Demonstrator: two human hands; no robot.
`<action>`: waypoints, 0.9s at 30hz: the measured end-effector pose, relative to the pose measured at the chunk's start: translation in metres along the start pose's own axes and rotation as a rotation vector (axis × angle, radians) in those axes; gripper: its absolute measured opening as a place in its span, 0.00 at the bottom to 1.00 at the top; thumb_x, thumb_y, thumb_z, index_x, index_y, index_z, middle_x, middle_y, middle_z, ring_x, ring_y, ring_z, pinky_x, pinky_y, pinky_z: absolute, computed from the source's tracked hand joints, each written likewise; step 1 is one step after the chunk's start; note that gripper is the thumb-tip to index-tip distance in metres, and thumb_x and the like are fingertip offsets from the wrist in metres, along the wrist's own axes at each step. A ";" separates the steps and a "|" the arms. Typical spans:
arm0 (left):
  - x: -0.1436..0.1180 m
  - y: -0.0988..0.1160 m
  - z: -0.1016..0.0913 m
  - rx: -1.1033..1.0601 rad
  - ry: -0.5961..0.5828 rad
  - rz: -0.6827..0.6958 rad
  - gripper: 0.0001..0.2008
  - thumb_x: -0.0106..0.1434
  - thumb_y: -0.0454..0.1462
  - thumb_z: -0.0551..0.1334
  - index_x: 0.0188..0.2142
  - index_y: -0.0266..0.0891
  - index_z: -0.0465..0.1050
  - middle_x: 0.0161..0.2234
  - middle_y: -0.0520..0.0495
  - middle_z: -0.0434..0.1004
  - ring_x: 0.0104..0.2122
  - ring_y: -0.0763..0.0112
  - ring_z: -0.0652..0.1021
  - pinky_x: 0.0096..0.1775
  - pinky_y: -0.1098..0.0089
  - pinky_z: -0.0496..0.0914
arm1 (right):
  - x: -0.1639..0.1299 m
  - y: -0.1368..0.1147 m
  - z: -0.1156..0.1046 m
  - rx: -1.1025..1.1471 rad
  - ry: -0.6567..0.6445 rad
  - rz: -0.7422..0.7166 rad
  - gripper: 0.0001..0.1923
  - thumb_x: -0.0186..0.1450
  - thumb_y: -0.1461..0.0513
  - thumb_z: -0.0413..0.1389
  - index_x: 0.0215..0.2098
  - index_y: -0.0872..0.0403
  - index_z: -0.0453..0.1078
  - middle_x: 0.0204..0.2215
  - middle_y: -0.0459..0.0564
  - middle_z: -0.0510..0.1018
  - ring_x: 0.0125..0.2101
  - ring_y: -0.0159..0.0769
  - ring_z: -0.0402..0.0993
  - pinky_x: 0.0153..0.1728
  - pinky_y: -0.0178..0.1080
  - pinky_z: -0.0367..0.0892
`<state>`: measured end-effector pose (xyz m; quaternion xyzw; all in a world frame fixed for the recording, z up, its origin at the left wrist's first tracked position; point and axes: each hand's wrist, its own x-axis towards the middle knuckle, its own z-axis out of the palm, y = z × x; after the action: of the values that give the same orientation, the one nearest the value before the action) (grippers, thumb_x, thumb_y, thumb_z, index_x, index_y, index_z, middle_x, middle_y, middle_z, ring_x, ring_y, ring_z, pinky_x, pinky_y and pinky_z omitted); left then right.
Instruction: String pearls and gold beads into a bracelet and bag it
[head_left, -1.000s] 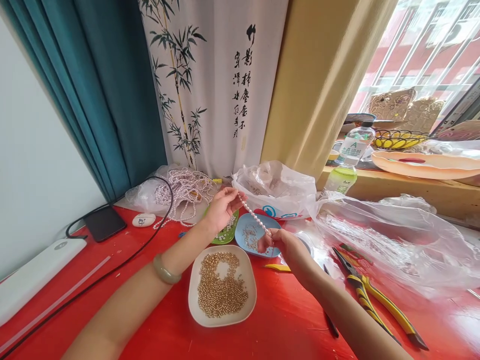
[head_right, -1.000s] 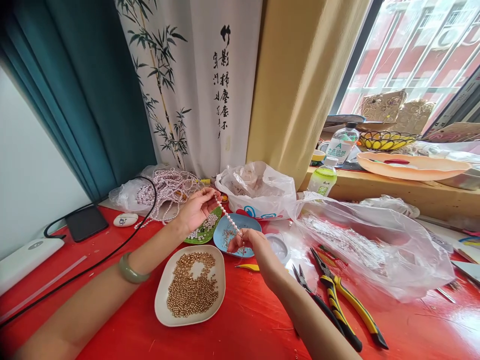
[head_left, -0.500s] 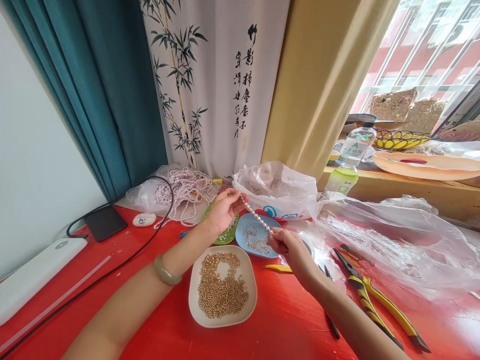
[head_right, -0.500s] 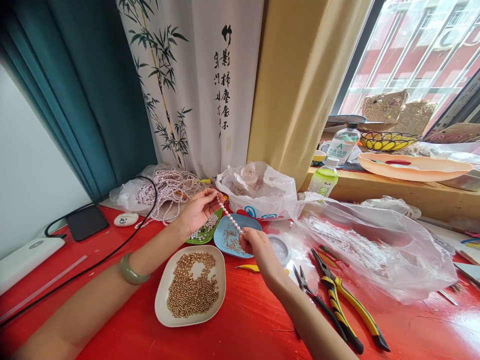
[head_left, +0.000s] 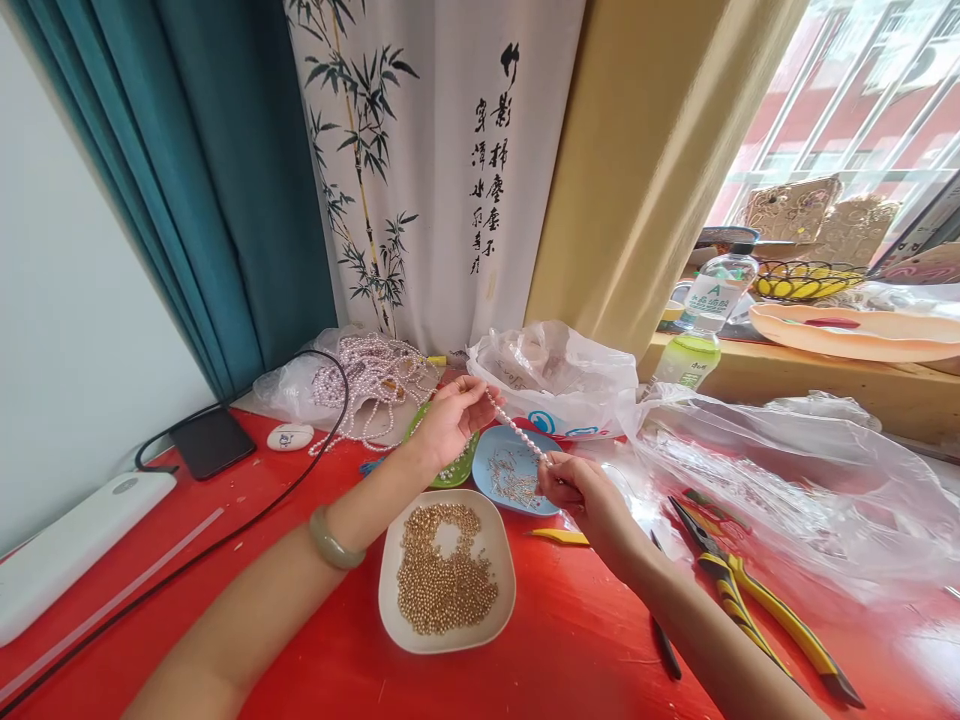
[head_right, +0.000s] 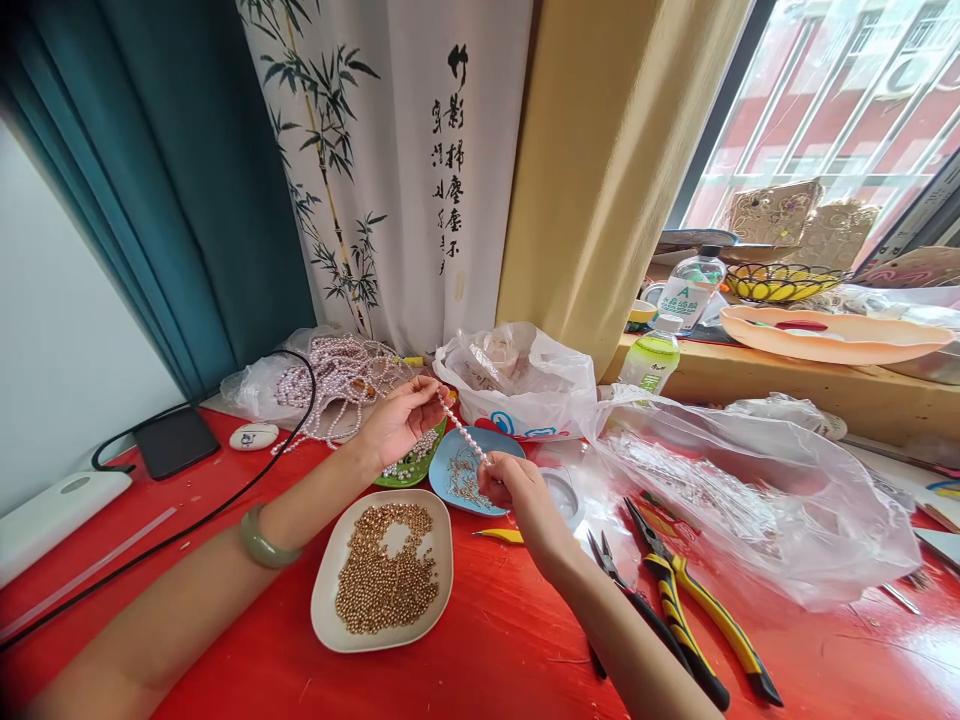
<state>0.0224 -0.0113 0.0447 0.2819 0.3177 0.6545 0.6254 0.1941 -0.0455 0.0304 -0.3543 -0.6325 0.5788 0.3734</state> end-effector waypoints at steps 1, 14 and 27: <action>0.000 0.000 0.000 0.000 -0.001 -0.004 0.10 0.60 0.25 0.53 0.25 0.34 0.65 0.24 0.49 0.75 0.24 0.77 0.77 0.26 0.79 0.71 | 0.000 -0.001 0.001 -0.003 0.010 0.000 0.12 0.54 0.60 0.43 0.15 0.52 0.49 0.16 0.39 0.48 0.19 0.29 0.42 0.22 0.35 0.43; 0.000 -0.003 -0.001 0.025 -0.052 -0.012 0.09 0.61 0.26 0.53 0.25 0.34 0.65 0.25 0.48 0.75 0.24 0.76 0.77 0.28 0.77 0.71 | -0.002 -0.003 -0.002 -0.026 -0.010 -0.015 0.13 0.54 0.63 0.42 0.12 0.53 0.53 0.14 0.42 0.54 0.19 0.30 0.49 0.23 0.36 0.47; -0.001 -0.005 -0.001 0.108 -0.090 -0.027 0.07 0.59 0.27 0.56 0.25 0.34 0.65 0.24 0.49 0.75 0.25 0.73 0.78 0.28 0.76 0.70 | -0.001 -0.002 -0.002 0.065 0.002 0.037 0.13 0.54 0.61 0.45 0.12 0.53 0.54 0.13 0.39 0.47 0.17 0.28 0.40 0.20 0.36 0.41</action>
<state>0.0251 -0.0124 0.0401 0.3399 0.3278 0.6146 0.6319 0.1965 -0.0454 0.0326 -0.3544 -0.6062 0.6055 0.3746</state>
